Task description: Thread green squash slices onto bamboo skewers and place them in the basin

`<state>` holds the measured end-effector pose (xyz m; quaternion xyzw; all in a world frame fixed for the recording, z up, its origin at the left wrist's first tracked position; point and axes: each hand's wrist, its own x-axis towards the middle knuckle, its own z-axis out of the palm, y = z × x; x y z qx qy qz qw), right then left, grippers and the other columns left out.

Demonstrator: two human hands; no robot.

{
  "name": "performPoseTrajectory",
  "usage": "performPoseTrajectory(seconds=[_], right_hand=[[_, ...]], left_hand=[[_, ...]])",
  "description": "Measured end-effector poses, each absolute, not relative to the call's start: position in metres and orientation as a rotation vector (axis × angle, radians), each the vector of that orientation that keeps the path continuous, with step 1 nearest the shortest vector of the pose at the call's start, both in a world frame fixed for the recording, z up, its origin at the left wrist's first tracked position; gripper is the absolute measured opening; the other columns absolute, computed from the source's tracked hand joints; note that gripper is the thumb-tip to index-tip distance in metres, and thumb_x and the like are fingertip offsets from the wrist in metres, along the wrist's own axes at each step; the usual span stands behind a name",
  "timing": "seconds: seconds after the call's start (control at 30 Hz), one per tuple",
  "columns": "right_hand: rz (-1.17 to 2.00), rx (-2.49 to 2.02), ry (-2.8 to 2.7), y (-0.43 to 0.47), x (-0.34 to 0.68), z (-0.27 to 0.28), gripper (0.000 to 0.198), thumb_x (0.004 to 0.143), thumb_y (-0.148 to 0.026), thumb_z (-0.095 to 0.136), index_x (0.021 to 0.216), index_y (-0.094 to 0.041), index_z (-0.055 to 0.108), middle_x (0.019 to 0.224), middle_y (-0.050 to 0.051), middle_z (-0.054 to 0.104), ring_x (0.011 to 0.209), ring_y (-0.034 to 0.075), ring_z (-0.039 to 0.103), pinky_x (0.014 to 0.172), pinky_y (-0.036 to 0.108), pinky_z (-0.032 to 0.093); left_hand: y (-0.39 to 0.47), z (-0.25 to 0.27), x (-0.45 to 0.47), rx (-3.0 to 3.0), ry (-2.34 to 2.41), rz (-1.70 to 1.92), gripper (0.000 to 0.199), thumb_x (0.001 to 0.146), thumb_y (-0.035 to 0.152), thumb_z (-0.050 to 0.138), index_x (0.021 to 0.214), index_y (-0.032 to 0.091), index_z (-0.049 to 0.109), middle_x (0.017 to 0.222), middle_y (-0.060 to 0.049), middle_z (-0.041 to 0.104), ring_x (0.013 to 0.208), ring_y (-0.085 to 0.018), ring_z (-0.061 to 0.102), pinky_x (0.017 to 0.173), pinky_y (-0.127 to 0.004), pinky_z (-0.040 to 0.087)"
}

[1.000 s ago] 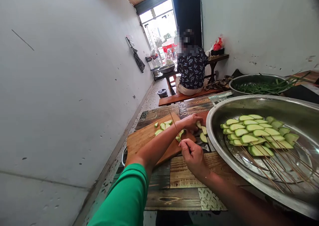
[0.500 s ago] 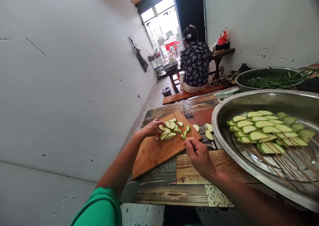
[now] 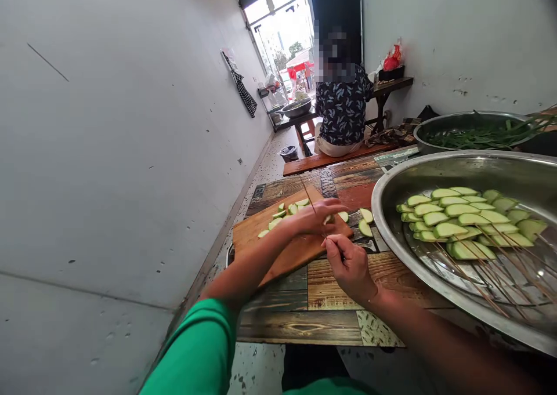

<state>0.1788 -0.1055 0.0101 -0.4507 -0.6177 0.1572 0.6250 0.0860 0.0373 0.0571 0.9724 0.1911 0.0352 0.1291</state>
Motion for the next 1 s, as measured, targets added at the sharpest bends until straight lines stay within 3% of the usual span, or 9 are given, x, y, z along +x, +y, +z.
performPoseTrajectory(seconds=[0.13,0.4,0.6,0.77,0.9,1.0], right_hand=[[0.349,-1.016,-1.407,-0.106,0.181,0.013,0.02,0.092,-0.022,0.042,0.08,-0.017,0.057,0.066,0.0,0.059,0.057,0.01,0.054,0.058,0.02,0.04],[0.418,-1.06,-1.4,-0.107,0.181,0.016,0.023,0.092,-0.026,0.039,0.078,-0.018,0.056,0.064,0.0,0.059,0.056,0.011,0.053,0.056,0.022,0.039],[0.423,-1.062,-1.395,-0.106,0.181,0.015,0.025,0.092,-0.026,0.039,0.076,-0.018,0.055,0.062,-0.001,0.055,0.055,0.011,0.05,0.055,0.022,0.037],[0.402,-1.037,-1.388,-0.106,0.18,0.014,0.024,0.092,-0.024,0.04,0.075,-0.017,0.055,0.062,-0.001,0.054,0.056,0.01,0.05,0.057,0.021,0.036],[0.427,-1.018,-1.406,-0.107,0.177,0.01,0.025,0.093,-0.025,0.039,0.075,-0.017,0.055,0.063,0.0,0.056,0.055,0.01,0.052,0.057,0.02,0.037],[0.432,-1.02,-1.422,-0.107,0.175,0.009,0.026,0.093,-0.026,0.039,0.075,-0.017,0.055,0.063,0.0,0.056,0.055,0.01,0.051,0.056,0.02,0.038]], left_hand=[[0.033,0.037,0.15,2.916,0.251,-0.112,0.049,0.072,0.023,0.062,0.12,0.017,0.056,0.132,-0.012,0.048,0.119,-0.024,0.048,0.101,-0.034,0.038],[0.046,0.035,0.179,3.008,0.23,-0.235,0.027,0.061,0.017,0.068,0.088,0.011,0.065,0.1,-0.014,0.065,0.098,-0.027,0.057,0.091,-0.034,0.042],[0.045,0.052,0.17,2.915,0.315,-0.217,0.023,0.069,0.017,0.06,0.092,0.014,0.064,0.093,-0.008,0.066,0.083,-0.019,0.06,0.076,-0.026,0.045],[0.056,0.078,0.108,2.99,0.734,0.03,0.026,0.074,0.021,0.055,0.099,0.018,0.062,0.098,-0.005,0.065,0.09,-0.017,0.057,0.081,-0.025,0.042],[0.066,0.086,0.042,2.886,1.187,-0.403,0.025,0.074,0.036,0.06,0.093,0.022,0.066,0.083,-0.003,0.066,0.074,-0.016,0.058,0.067,-0.023,0.041],[0.07,0.084,0.025,2.846,1.357,-0.472,0.033,0.072,0.048,0.062,0.09,0.021,0.069,0.083,-0.006,0.067,0.076,-0.018,0.059,0.067,-0.025,0.041]])
